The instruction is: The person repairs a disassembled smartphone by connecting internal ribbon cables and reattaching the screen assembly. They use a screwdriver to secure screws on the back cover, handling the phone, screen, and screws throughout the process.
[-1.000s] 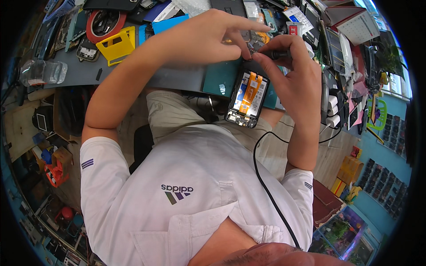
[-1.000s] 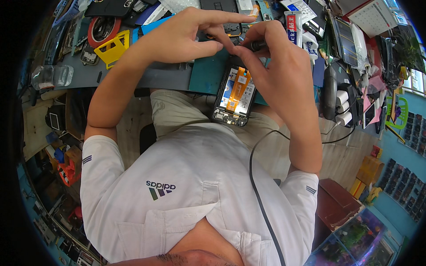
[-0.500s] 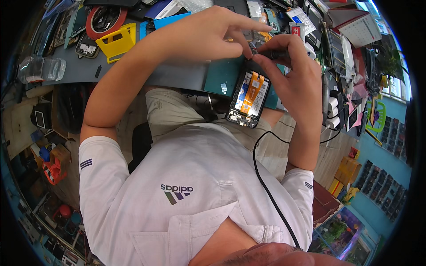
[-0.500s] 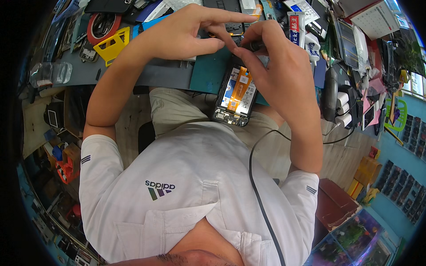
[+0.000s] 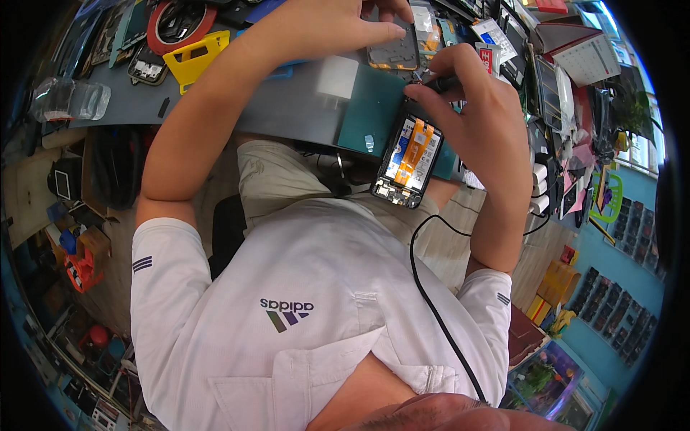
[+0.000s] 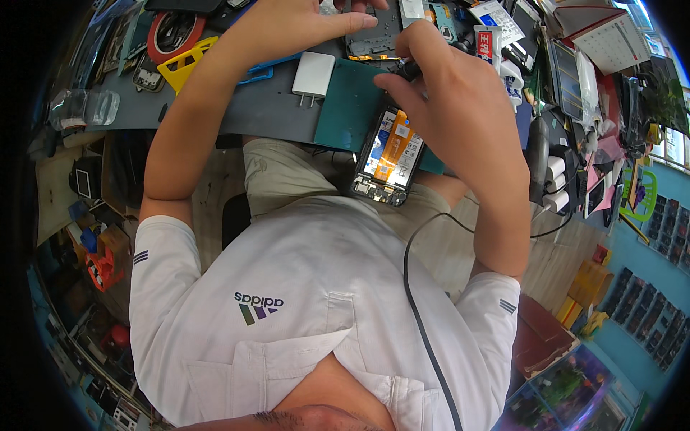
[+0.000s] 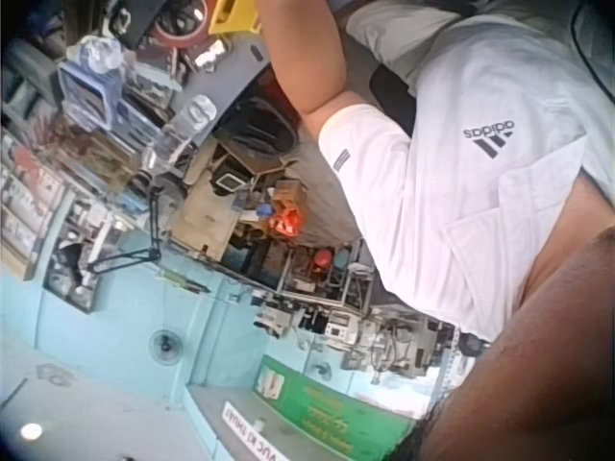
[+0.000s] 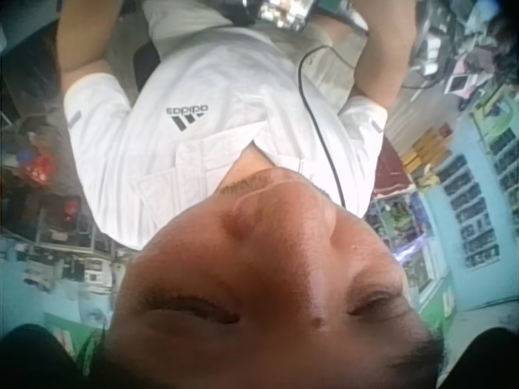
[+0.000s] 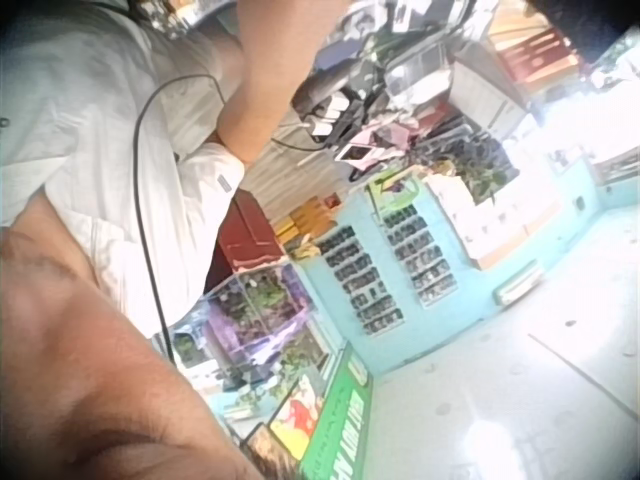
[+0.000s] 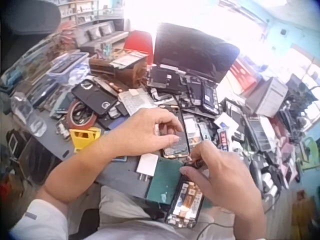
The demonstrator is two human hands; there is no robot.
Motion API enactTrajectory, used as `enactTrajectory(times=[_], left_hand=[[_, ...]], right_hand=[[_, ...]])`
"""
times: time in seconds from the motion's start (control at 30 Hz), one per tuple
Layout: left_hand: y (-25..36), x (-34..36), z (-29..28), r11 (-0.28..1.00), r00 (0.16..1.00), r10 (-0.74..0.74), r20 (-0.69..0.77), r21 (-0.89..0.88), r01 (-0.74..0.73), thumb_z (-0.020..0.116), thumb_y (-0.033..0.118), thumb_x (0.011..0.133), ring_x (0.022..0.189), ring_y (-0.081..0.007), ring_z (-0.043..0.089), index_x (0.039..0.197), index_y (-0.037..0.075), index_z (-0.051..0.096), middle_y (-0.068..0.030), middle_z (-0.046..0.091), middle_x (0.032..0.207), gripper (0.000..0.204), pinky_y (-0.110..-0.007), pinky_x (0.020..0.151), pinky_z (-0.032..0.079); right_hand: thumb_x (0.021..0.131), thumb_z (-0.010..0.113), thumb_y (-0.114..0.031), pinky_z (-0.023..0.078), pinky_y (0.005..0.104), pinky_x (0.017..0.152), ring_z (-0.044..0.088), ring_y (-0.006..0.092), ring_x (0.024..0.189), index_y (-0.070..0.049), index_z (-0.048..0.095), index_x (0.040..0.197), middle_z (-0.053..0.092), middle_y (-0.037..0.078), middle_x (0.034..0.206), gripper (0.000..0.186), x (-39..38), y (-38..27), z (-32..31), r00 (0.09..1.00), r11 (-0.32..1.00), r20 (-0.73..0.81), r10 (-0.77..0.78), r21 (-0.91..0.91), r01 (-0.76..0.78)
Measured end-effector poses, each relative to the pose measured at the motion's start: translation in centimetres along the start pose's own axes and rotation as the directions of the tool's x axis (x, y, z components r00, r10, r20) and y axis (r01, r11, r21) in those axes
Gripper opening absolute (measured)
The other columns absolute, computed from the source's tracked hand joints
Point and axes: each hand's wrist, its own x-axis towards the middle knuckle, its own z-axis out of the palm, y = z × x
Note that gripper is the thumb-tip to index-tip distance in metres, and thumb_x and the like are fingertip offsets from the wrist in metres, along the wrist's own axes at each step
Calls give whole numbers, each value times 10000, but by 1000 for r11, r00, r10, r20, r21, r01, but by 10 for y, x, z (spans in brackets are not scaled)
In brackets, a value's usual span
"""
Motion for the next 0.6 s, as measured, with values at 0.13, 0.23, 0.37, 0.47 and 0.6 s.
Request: enactTrajectory(times=[0.13,0.23,0.37,0.47,0.6], left_hand=[[-14,-2,-4,974,986,130,108,169,-148,820,157,849,1008,-295,649,977,60,768,-112,676,980,169,-402,898,523],[-17,-5,-6,956,975,135,175,238,-175,842,195,841,1093,-330,598,955,72,759,-127,638,1035,188,-423,973,486],[-13,-8,-4,936,976,151,155,296,-192,860,242,841,1116,-343,567,949,77,735,-140,609,1070,234,-427,988,468],[-15,-9,4,908,977,138,160,373,-189,871,275,839,1108,-346,554,942,72,711,-145,588,1078,278,-431,972,461],[-18,-9,5,917,979,132,153,355,-180,864,265,851,1102,-349,546,925,61,694,-147,576,1081,276,-435,963,456]], right_hand=[[880,873,-228,534,389,610,729,295,702,-81,602,1090,719,82,769,373,0,-3,-3,998,982,-37,46,-181,-52],[882,877,-286,513,374,564,701,275,622,-93,609,1068,688,49,685,380,3,6,1,973,978,-124,-195,-101,183],[889,872,-264,520,361,580,708,256,650,-88,632,1080,720,55,763,354,-2,-3,-3,996,977,-76,-46,-209,29],[881,891,-251,533,331,607,719,223,672,-62,659,1074,751,66,836,356,-3,-1,0,994,974,-89,-55,-222,34],[880,889,-241,537,328,617,722,233,692,-62,651,1078,756,74,872,357,-1,-2,0,983,982,-120,-140,-147,122]])
